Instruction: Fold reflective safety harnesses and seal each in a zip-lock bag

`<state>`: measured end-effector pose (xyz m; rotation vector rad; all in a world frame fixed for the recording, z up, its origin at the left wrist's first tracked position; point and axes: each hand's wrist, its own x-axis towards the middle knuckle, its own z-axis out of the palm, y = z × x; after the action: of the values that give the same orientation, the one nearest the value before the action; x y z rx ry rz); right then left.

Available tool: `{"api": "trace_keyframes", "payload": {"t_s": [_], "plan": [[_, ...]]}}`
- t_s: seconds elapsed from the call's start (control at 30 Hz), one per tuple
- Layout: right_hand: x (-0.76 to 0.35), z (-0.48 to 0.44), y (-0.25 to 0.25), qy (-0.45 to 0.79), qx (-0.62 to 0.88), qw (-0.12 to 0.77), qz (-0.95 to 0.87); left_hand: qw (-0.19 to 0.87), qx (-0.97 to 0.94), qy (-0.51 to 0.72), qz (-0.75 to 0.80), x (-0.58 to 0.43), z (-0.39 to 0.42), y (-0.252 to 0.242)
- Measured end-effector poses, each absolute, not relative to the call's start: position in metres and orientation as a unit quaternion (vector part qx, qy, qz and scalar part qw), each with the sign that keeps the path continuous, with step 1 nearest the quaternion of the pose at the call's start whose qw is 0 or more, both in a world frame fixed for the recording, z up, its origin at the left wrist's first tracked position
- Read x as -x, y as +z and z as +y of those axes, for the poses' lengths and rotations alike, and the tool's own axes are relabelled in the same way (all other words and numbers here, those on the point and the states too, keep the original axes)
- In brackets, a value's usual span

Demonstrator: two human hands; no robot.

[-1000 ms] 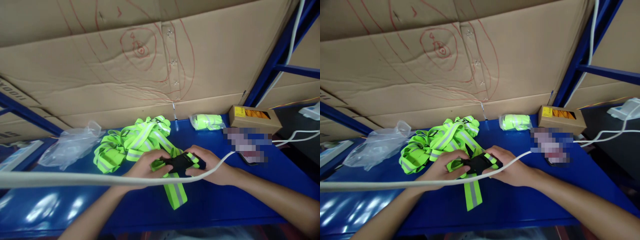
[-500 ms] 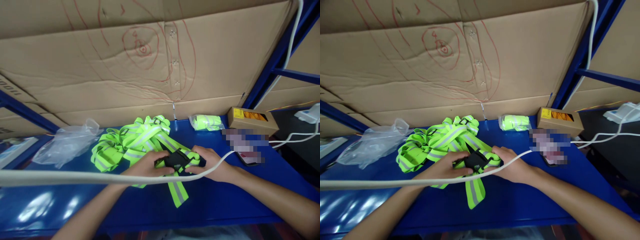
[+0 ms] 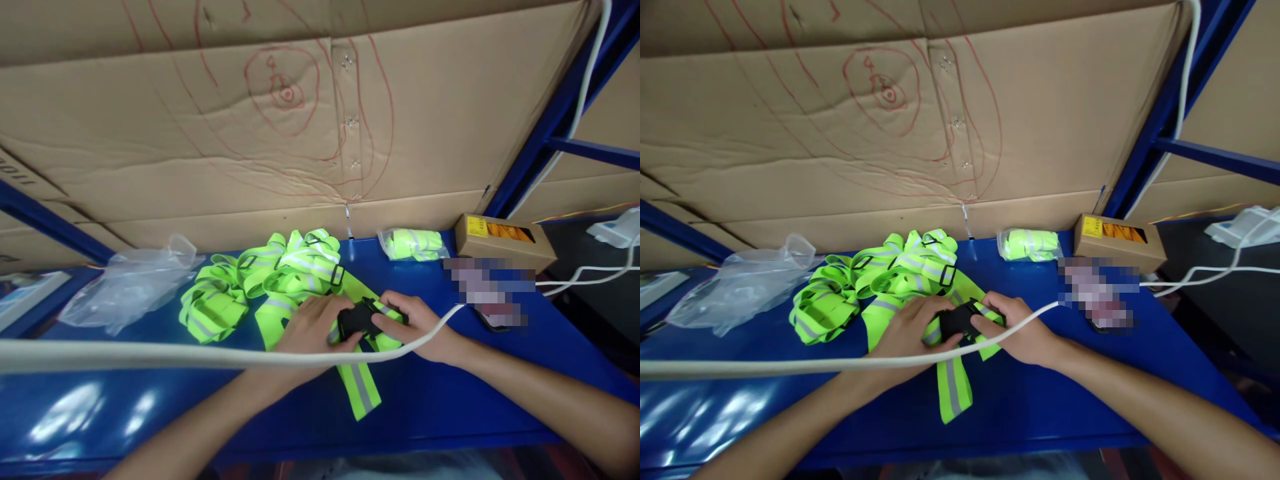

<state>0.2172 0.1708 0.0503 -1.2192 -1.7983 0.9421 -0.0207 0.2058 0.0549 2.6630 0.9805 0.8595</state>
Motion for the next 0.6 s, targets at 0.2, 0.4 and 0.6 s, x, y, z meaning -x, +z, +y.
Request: {"api": "trace_keyframes", "payload": {"t_s": [0.2, 0.4, 0.6], "plan": [[-0.211, 0.168, 0.045, 0.402, 0.474, 0.387, -0.681, -0.088, -0.920, 0.291, 0.250, 0.019, 0.200, 0.059], [-0.212, 0.168, 0.048, 0.403, 0.467, 0.378, -0.691, -0.048, -0.921, 0.292, 0.255, 0.021, 0.204, 0.061], [-0.215, 0.172, 0.053, 0.432, 0.469, 0.385, -0.668, -0.052, -0.926, 0.257, 0.272, 0.024, 0.204, 0.075]]}}
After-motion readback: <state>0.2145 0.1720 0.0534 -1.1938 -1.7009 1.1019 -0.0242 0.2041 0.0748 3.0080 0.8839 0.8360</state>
